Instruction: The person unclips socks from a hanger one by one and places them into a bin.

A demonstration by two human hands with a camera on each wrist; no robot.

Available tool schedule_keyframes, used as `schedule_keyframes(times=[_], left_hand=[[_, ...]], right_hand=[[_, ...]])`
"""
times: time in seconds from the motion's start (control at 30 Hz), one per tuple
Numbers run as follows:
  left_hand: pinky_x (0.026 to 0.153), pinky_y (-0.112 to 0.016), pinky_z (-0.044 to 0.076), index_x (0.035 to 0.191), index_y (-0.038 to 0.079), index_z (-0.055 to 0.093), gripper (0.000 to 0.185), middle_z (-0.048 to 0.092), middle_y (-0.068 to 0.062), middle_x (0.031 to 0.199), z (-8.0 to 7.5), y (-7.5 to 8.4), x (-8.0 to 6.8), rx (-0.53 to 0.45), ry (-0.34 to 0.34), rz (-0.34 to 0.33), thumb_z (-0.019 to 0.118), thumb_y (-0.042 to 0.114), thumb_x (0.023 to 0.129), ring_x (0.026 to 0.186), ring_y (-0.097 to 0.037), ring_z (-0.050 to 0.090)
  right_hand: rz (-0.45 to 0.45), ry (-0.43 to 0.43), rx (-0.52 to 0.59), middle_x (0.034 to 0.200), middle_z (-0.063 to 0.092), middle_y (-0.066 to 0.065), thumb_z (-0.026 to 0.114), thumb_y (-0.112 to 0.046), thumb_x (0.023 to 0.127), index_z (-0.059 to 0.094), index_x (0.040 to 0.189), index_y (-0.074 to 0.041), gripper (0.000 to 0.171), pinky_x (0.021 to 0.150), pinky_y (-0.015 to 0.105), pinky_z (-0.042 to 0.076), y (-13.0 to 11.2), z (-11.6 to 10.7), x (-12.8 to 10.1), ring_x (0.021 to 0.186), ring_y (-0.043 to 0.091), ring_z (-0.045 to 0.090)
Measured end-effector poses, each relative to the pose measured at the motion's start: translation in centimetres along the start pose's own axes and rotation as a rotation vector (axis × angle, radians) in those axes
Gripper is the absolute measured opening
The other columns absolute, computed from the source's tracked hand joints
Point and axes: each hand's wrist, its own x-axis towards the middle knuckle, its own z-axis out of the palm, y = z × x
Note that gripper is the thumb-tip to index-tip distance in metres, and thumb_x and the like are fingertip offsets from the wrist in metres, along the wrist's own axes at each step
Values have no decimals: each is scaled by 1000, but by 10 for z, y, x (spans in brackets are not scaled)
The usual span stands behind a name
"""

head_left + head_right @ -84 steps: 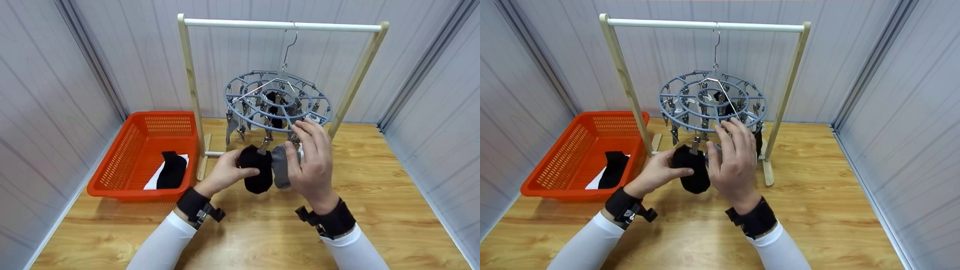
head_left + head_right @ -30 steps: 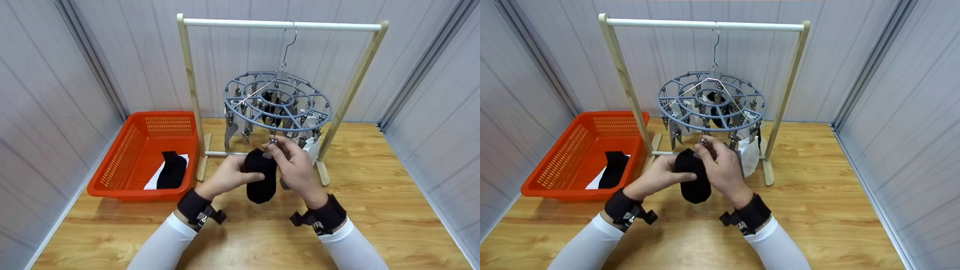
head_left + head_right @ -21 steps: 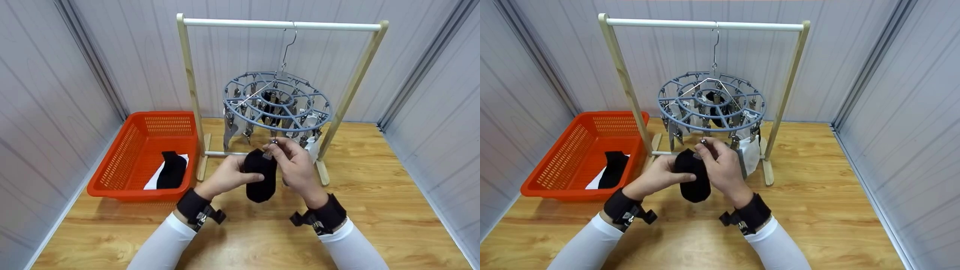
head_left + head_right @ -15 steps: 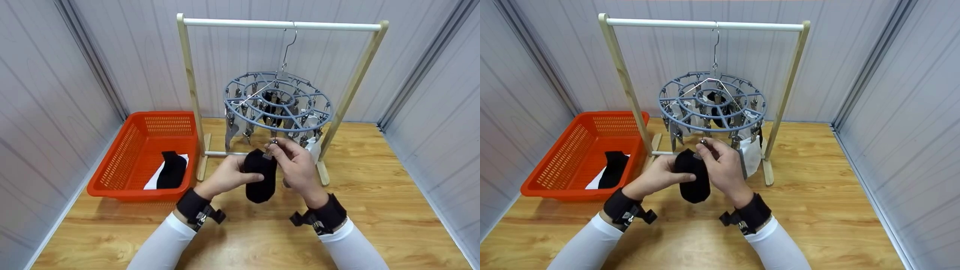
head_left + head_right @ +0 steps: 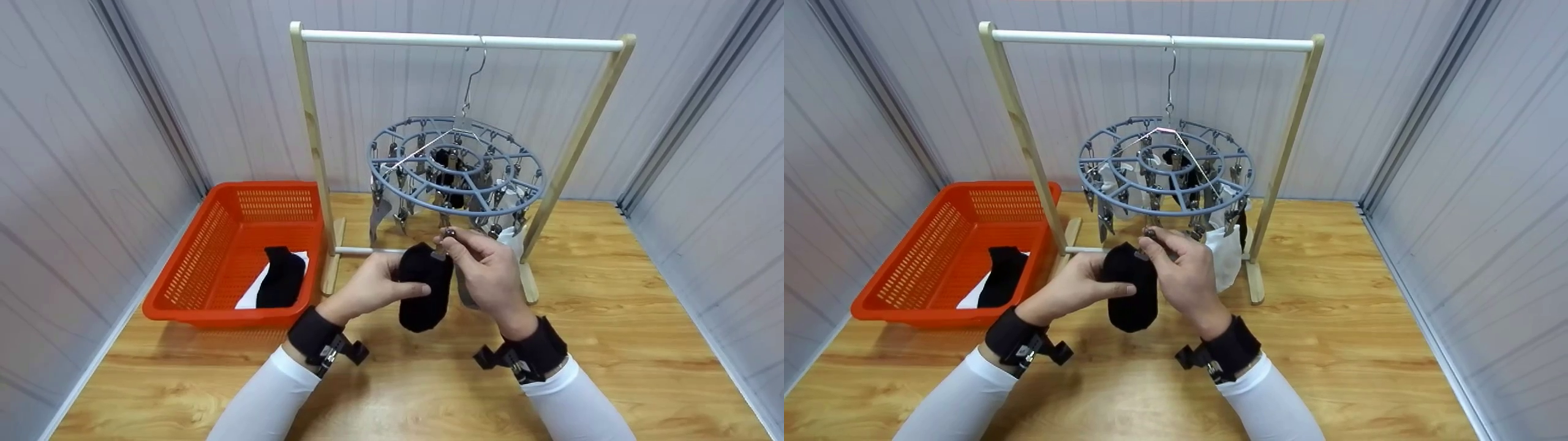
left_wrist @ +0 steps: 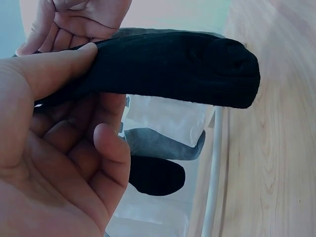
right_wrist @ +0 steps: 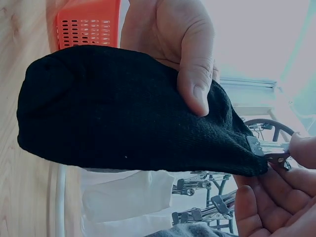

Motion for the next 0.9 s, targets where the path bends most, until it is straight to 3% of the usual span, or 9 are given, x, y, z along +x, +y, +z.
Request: schedule_keyframes(times=[0.6,0.9], left_hand=[[77,-29,60,108,1,80,23,81,-5,97,0,1,1,11,2,-15,91,14,93,86,-13,74],[76,-29,59,110,3,81,22,82,-3,97,-5,0,0,7,-10,-25,91,13,93,87,-14,75]], right_hand=[[-46,-3,-24,114,83,12,77,-5,105,82,127,0,23,89,34,64,0,-2,0,104,25,81],[-83,34,11,113,83,18,74,3,104,79,126,10,23,89,34,64,0,0,-2,104,22,81]])
